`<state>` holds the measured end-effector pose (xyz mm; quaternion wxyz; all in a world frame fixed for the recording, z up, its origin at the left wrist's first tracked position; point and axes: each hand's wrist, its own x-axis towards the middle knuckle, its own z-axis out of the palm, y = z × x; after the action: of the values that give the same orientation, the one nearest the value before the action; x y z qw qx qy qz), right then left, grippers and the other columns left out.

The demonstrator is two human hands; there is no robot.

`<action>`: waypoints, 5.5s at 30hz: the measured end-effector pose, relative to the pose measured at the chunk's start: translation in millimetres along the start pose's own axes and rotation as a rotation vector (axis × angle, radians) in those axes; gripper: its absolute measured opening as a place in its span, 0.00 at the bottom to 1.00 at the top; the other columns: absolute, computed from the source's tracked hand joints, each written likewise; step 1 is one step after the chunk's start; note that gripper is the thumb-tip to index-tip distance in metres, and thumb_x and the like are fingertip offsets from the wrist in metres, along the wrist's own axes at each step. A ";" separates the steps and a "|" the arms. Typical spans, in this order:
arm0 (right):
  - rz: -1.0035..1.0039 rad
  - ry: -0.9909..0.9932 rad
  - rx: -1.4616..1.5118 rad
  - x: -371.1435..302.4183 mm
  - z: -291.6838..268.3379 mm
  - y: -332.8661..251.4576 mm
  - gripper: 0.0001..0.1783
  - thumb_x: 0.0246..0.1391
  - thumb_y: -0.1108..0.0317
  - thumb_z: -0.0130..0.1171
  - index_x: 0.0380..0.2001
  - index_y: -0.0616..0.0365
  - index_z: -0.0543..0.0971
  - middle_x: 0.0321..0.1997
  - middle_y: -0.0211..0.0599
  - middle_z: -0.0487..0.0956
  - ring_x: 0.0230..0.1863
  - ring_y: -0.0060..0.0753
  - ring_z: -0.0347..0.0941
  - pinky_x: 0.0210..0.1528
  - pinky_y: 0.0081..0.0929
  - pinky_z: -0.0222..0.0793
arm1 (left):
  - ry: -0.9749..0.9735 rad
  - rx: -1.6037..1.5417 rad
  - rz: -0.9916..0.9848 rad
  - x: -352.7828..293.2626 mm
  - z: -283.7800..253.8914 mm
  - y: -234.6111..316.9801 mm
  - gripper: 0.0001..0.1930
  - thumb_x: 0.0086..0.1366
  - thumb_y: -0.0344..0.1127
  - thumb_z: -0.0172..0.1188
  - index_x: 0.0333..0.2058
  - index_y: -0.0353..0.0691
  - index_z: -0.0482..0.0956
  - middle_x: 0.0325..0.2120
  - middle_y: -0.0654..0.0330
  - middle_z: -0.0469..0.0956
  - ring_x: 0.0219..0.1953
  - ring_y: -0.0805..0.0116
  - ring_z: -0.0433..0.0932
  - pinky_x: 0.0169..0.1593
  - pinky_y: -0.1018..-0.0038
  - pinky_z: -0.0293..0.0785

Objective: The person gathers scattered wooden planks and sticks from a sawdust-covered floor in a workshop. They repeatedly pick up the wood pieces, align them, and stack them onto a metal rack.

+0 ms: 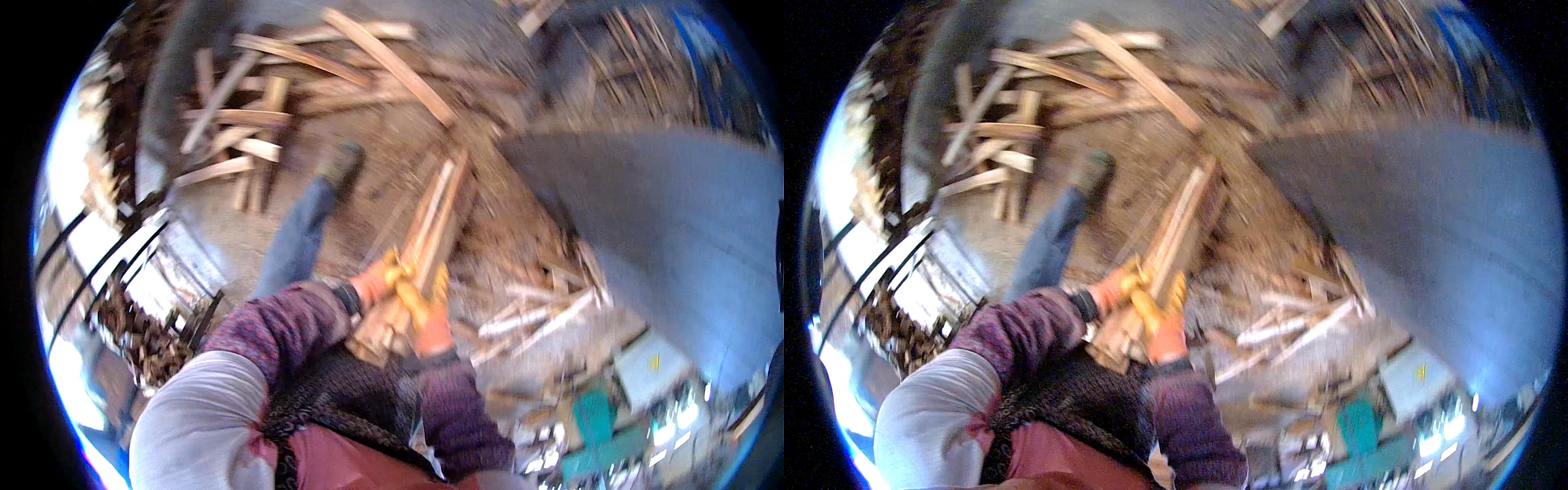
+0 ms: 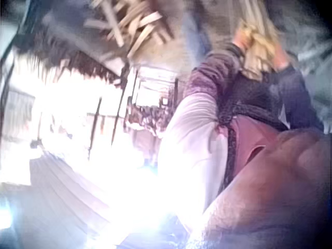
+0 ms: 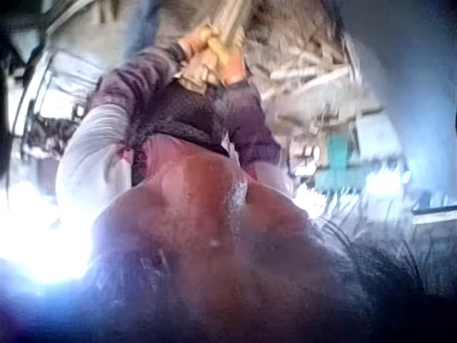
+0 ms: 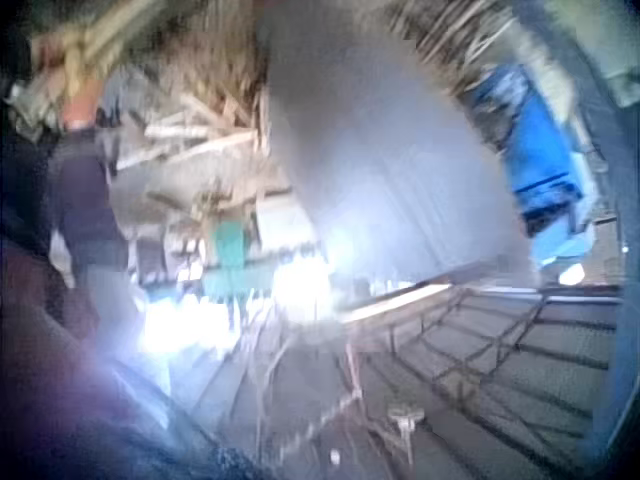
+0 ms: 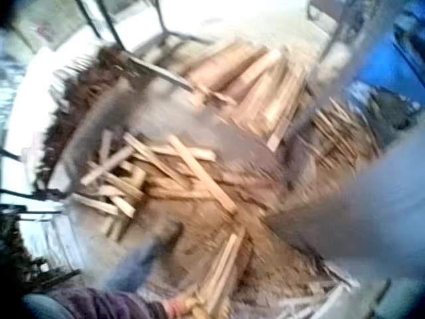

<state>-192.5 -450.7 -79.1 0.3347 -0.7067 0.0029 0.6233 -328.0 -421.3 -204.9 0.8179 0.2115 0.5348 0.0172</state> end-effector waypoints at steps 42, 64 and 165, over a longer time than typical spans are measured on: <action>-0.068 -0.442 -1.820 30.4 63.5 -293.9 0.24 0.66 0.55 0.52 0.59 0.56 0.76 0.56 0.50 0.79 0.61 0.50 0.73 0.63 0.37 0.66 | 0.293 0.763 0.023 -380.8 -310.7 243.9 0.38 0.56 0.59 0.62 0.62 0.44 0.72 0.53 0.43 0.78 0.56 0.48 0.77 0.60 0.58 0.72; -0.043 0.486 -0.252 -283.6 -235.9 142.7 0.26 0.56 0.55 0.64 0.51 0.63 0.80 0.51 0.49 0.82 0.56 0.46 0.77 0.58 0.33 0.70 | -0.470 1.685 0.136 -285.9 185.6 136.5 0.36 0.58 0.57 0.65 0.62 0.46 0.71 0.49 0.44 0.81 0.53 0.46 0.78 0.56 0.60 0.74; -0.313 0.434 0.158 -308.6 9.7 -321.0 0.35 0.51 0.63 0.69 0.59 0.63 0.66 0.42 0.42 0.78 0.39 0.37 0.77 0.38 0.32 0.78 | -0.470 0.041 0.038 -380.2 170.3 459.5 0.24 0.66 0.47 0.65 0.54 0.40 0.72 0.37 0.65 0.77 0.37 0.77 0.76 0.39 0.76 0.76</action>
<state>-134.5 -324.5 344.1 0.4727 -0.7872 0.0139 0.3958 -249.3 -155.6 350.0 0.9150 0.2361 0.3259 -0.0278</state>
